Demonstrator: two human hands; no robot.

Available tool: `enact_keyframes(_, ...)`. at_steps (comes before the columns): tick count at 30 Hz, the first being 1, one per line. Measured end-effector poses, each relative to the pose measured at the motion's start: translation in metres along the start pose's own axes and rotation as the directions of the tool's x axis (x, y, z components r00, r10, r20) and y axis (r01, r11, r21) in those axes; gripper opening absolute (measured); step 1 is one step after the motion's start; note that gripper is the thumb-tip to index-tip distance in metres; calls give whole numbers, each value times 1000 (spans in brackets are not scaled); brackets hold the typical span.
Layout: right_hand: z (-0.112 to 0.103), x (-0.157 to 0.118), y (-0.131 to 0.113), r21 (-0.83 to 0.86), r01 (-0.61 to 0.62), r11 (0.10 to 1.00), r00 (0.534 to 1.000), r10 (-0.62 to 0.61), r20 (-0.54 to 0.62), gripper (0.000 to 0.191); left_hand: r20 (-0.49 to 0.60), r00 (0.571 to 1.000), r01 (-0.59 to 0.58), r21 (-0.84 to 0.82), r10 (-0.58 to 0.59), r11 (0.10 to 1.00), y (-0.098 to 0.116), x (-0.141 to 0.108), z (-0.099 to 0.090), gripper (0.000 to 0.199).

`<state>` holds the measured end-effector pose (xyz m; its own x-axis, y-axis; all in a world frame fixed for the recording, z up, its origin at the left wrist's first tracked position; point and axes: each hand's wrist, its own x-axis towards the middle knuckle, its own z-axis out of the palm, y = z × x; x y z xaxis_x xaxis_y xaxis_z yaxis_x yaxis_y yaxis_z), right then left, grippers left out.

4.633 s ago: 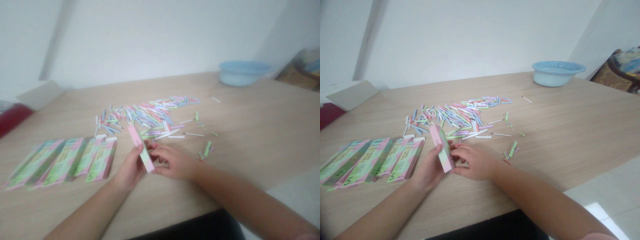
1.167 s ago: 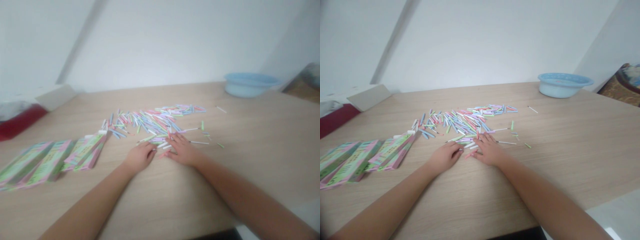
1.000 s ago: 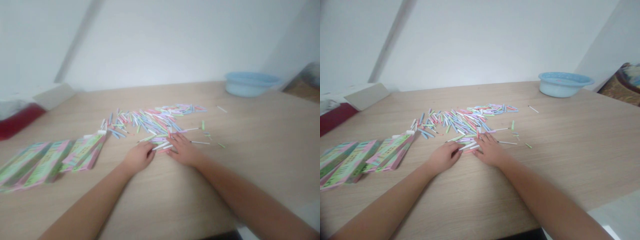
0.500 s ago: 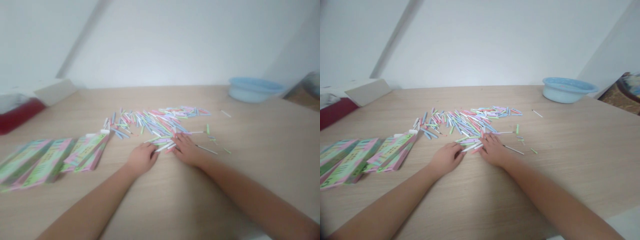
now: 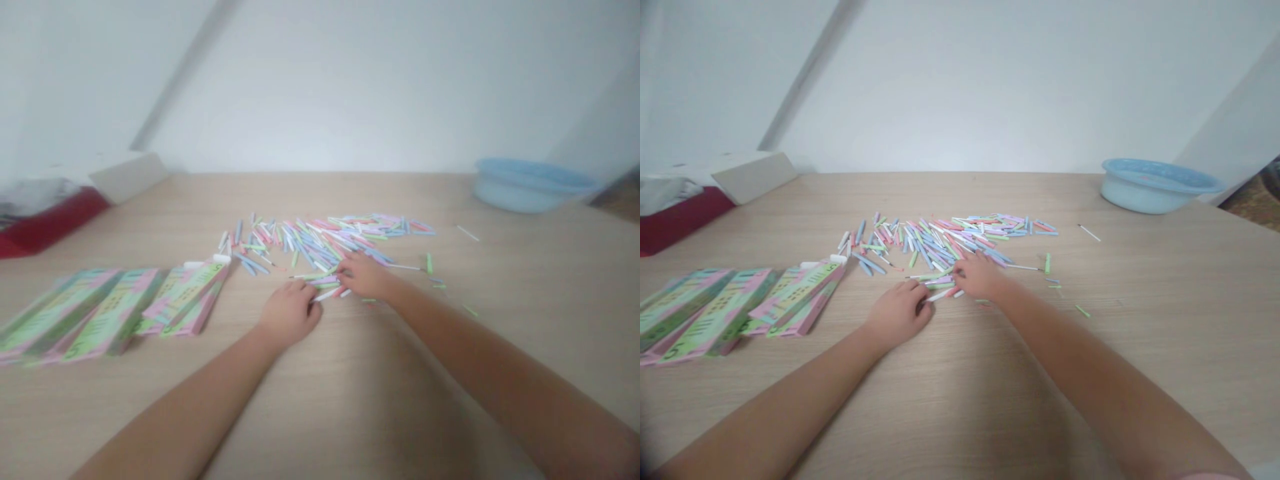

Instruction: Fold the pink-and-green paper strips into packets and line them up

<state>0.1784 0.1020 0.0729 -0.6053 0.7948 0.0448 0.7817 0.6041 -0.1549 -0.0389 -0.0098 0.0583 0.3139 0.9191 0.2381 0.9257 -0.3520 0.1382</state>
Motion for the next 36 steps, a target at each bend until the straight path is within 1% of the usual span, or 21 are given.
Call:
enact_keyframes(6, -19, 18, -8, -40, 69, 997, 991, -64, 119, 21, -12, 1000, 29, 19, -29, 999, 2, -1, 1, 17)
enact_keyframes(11, -20, 22, -11, -91, 185, 978, 974, -171, 146, 16, -15, 999, 41, 27, -41, 999, 3, -1, 2, 17)
enact_keyframes(13, -19, 21, -10, -100, 213, 972, 970, -198, 140, 17, -20, 999, 44, 27, -43, 999, 3, -1, 2, 17)
enact_keyframes(16, -20, 17, -7, -107, 214, 971, 973, -202, 109, 19, -30, 999, 43, 15, -43, 999, 4, -1, 2, 17)
enact_keyframes(20, -28, 7, -4, -96, 129, 987, 992, -128, 18, 24, -47, 998, 45, -20, -46, 999, 3, 0, 3, 14)
enact_keyframes(22, -30, -2, -5, -84, 78, 993, 996, -81, -33, 28, -106, 993, 36, -61, -42, 997, 3, -1, 3, 15)
enact_keyframes(24, -29, -15, -11, -40, 76, 996, 994, -79, -77, 30, -219, 976, -18, -114, -7, 993, 4, -4, 2, 26)
enact_keyframes(26, -23, -31, -19, 76, 149, 986, 982, -139, -127, 29, -318, 946, -119, -148, 67, 982, 7, -7, 0, 39)
enact_keyframes(27, -18, -40, -25, 154, 206, 966, 971, -182, -155, 28, -337, 935, -169, -155, 109, 973, 8, -8, 0, 43)
enact_keyframes(28, -13, -48, -31, 230, 258, 939, 959, -220, -180, 27, -331, 932, -209, -158, 148, 965, 10, -10, 0, 44)
enact_keyframes(30, -2, -63, -42, 328, 316, 890, 945, -266, -189, 29, -264, 941, -258, -166, 209, 952, 12, -10, 2, 47)
enact_keyframes(33, 5, -78, -56, 363, 278, 890, 961, -252, -117, 34, -120, 960, -273, -206, 252, 940, 12, -10, 11, 50)
enact_keyframes(35, -1, -84, -65, 317, 224, 922, 975, -211, -75, 34, -48, 967, -255, -247, 251, 935, 11, -9, 16, 52)
enact_keyframes(36, -7, -87, -70, 270, 198, 942, 980, -185, -75, 34, -25, 969, -244, -267, 247, 932, 10, -9, 18, 52)
